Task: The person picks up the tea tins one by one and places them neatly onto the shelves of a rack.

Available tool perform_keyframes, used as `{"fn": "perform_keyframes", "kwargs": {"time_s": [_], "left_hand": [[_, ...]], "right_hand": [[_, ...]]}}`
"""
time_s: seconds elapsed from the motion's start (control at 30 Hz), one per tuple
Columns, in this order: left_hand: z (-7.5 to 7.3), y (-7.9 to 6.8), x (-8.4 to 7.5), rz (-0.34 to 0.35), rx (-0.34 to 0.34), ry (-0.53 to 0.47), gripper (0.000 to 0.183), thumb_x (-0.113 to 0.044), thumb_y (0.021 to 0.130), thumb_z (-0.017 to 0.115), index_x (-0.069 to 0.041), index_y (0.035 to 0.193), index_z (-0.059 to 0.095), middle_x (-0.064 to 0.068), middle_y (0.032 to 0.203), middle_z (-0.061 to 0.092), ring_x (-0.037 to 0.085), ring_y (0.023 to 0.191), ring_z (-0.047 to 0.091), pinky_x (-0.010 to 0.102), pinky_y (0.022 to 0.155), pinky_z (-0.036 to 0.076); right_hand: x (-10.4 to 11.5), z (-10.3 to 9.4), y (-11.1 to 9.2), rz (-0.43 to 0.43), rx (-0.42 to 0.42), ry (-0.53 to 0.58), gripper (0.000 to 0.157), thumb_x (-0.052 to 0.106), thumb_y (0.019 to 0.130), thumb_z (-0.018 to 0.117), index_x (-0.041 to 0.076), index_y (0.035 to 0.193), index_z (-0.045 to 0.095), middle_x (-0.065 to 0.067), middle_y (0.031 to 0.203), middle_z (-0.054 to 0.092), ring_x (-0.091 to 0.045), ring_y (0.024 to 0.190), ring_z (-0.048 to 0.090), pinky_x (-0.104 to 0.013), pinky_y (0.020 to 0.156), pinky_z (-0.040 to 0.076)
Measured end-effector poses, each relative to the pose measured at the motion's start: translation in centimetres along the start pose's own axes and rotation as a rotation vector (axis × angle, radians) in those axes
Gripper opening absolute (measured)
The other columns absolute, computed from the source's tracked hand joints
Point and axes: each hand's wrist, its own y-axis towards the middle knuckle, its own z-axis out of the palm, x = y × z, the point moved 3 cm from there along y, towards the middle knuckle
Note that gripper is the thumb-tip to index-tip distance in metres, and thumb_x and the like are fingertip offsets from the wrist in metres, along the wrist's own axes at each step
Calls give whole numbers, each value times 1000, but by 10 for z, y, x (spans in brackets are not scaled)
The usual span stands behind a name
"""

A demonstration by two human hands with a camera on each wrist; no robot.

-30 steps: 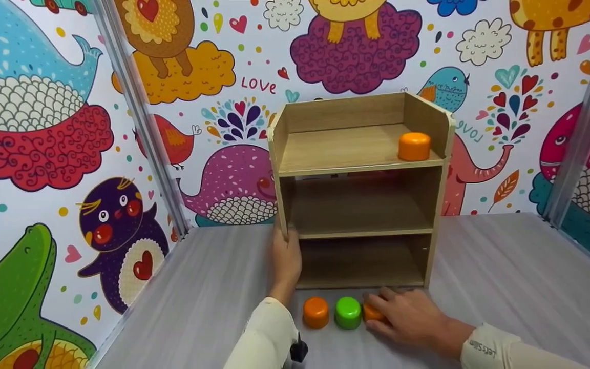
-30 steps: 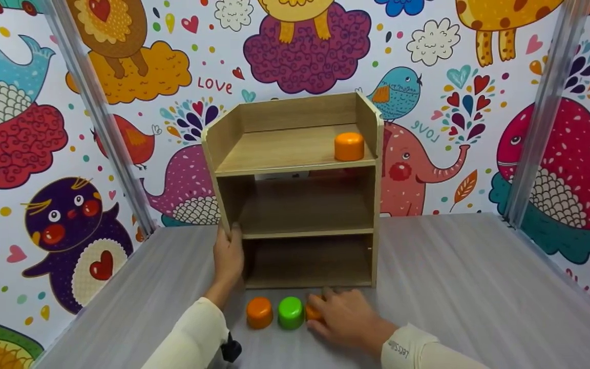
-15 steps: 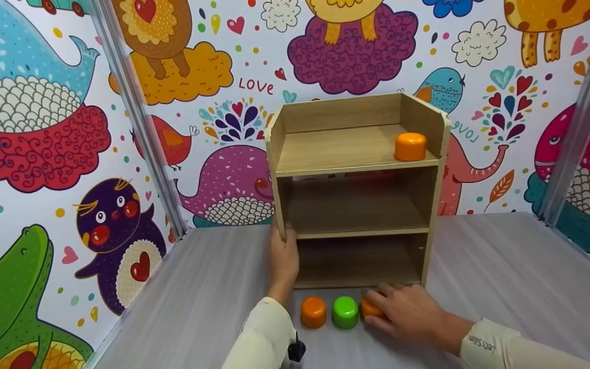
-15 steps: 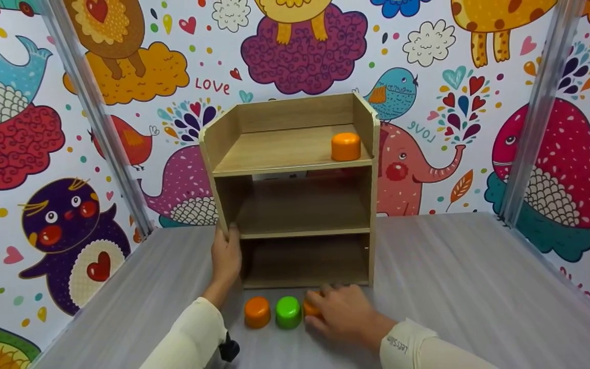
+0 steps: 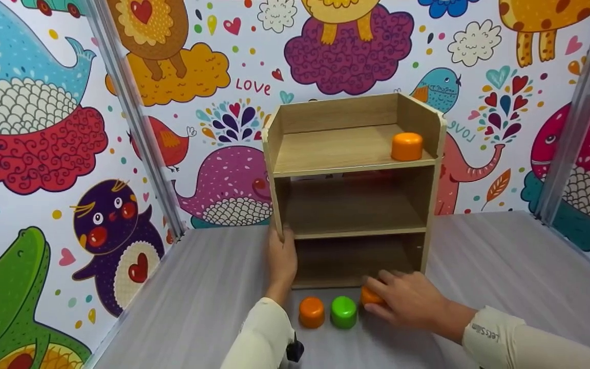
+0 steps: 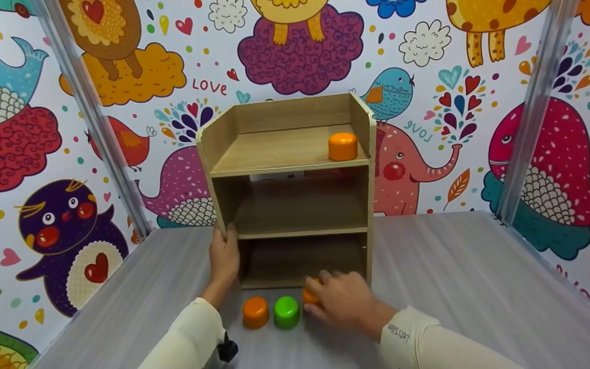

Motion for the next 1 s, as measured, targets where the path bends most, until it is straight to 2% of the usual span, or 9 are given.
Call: {"fn": "perform_keyframes", "kwargs": {"time_s": [0.13,0.2,0.27,0.33,0.5,0.63,0.73,0.87,1.0], "left_hand": [[-1,1,-1,17,-9,-3,44,-18,105,49,-7,147,49,9,96,58,21,89,51,38,83,44],[-1,1,0,28,-18,3,34,-17,104,50,-4,136,54,4,81,46,18,76,44,34,71,39],[-1,2,-1,33,-21,-1,27,-17,104,50,-3,127,55,1,74,36,17,67,35,32,64,32],[-1,3,-1,38,-23,-5,27,-16,104,51,-3,128,55,-1,73,35,15,65,33,31,62,30],[0,4,-1,56,-31,-23,26,-14,103,52,-2,126,56,-2,73,36,14,63,32,30,61,30],[0,3,-1,66,-42,-5,21,-14,102,52,-1,117,58,-2,73,36,14,64,33,30,62,30],[0,3,1,53,-43,11,20,-16,103,52,-2,116,59,-2,72,35,15,63,32,30,61,30],[0,4,2,42,-36,26,21,-19,104,52,-4,118,58,-1,73,36,15,64,33,31,61,30],[-1,3,2,46,-40,41,25,-20,104,52,-4,123,59,-1,76,37,17,70,39,32,66,34]], "right_hand": [[0,-10,2,-18,-28,-27,51,65,98,51,29,132,61,1,95,64,-10,65,47,-23,53,35],[0,-15,4,-23,-35,-43,57,70,98,43,29,134,60,1,97,65,-11,68,49,-23,54,37],[1,-20,6,-25,-43,-63,64,74,98,34,29,135,60,0,99,66,-12,70,52,-24,55,38],[1,-26,8,-23,-56,-87,69,76,97,29,29,135,60,0,101,67,-13,72,55,-24,55,40],[3,-41,14,-22,-96,-134,72,78,96,26,29,136,60,1,100,66,-14,74,58,-24,55,40],[4,-56,21,-22,-109,-158,72,78,96,26,30,136,61,1,99,66,-14,74,58,-24,55,39],[5,-67,26,-22,-115,-161,65,74,97,35,30,137,60,1,99,66,-15,73,57,-24,55,40],[7,-83,32,-31,-130,-159,56,66,98,50,29,139,58,-1,105,68,-17,77,61,-28,60,49],[8,-99,37,-40,-146,-165,55,63,97,54,27,140,59,-2,104,68,-18,78,62,-30,61,53]]}}
